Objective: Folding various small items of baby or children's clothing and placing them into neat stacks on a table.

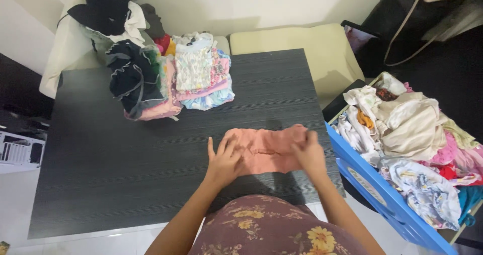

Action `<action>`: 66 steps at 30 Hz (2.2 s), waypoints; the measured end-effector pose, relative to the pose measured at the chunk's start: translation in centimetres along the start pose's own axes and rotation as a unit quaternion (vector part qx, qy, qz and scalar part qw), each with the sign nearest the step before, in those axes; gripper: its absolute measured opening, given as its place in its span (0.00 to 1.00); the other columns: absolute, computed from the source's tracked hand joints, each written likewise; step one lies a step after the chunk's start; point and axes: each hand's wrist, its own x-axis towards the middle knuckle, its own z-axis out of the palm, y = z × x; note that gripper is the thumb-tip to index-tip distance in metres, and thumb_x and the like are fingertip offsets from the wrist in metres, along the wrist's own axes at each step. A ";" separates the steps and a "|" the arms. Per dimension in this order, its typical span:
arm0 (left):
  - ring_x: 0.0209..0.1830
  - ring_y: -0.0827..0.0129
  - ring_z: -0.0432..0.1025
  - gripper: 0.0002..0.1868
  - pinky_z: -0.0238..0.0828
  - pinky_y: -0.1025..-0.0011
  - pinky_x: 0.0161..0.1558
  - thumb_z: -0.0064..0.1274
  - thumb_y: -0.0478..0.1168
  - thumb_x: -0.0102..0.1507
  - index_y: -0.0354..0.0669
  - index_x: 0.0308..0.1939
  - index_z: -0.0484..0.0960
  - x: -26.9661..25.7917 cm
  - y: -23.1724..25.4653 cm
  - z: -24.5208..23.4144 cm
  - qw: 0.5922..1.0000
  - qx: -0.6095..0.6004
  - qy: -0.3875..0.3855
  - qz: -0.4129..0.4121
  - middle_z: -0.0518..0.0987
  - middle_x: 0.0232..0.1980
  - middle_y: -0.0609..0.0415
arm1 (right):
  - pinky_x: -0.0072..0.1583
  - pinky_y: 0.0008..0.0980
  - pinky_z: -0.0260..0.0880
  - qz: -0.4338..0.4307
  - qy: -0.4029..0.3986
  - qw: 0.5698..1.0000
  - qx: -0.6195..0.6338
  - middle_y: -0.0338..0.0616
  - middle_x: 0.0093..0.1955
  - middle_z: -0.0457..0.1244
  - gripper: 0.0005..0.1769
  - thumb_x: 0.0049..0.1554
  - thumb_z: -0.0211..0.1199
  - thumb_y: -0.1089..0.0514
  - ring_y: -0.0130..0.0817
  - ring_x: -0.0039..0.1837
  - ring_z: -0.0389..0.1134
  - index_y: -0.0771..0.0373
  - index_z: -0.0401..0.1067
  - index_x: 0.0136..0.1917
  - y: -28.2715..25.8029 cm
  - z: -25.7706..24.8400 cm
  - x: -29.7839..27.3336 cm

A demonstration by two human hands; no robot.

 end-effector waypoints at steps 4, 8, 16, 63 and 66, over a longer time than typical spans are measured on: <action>0.76 0.58 0.58 0.22 0.36 0.31 0.75 0.53 0.52 0.63 0.50 0.58 0.79 0.0 -1.9 1.5 0.998 0.001 0.041 -0.051 0.70 0.70 0.54 | 0.51 0.45 0.75 -0.096 -0.081 0.990 0.068 0.59 0.54 0.68 0.32 0.50 0.71 0.49 0.53 0.53 0.74 0.66 0.63 0.60 -6.4 3.7 -3.2; 0.76 0.51 0.57 0.23 0.39 0.30 0.73 0.48 0.50 0.67 0.53 0.66 0.77 -0.1 -3.1 0.8 0.995 -0.035 0.086 -0.048 0.67 0.74 0.53 | 0.56 0.42 0.74 -0.121 -0.233 0.945 0.196 0.53 0.57 0.69 0.35 0.58 0.65 0.41 0.45 0.57 0.73 0.65 0.62 0.68 -4.9 10.0 -3.0; 0.77 0.35 0.45 0.30 0.32 0.24 0.66 0.52 0.56 0.61 0.64 0.69 0.73 -1.2 -5.4 2.3 0.998 0.012 0.045 0.038 0.55 0.78 0.36 | 0.49 0.38 0.73 -0.002 -0.005 1.000 0.009 0.51 0.47 0.70 0.41 0.45 0.79 0.35 0.41 0.48 0.73 0.71 0.74 0.56 -4.7 7.6 0.5; 0.68 0.64 0.66 0.15 0.37 0.33 0.77 0.51 0.49 0.66 0.58 0.55 0.84 15.5 18.3 1.6 0.990 -0.140 0.013 0.014 0.79 0.59 0.61 | 0.46 0.35 0.69 -0.032 0.271 0.945 0.183 0.48 0.45 0.67 0.22 0.56 0.69 0.49 0.37 0.44 0.68 0.70 0.72 0.52 16.1 -23.9 11.5; 0.67 0.62 0.68 0.15 0.39 0.39 0.75 0.52 0.51 0.66 0.55 0.55 0.83 16.5 18.0 -1.0 0.980 -0.194 0.052 -0.005 0.81 0.59 0.58 | 0.48 0.34 0.68 -0.037 0.215 0.961 0.169 0.46 0.46 0.68 0.14 0.57 0.68 0.58 0.35 0.45 0.68 0.71 0.73 0.51 6.9 -27.5 8.6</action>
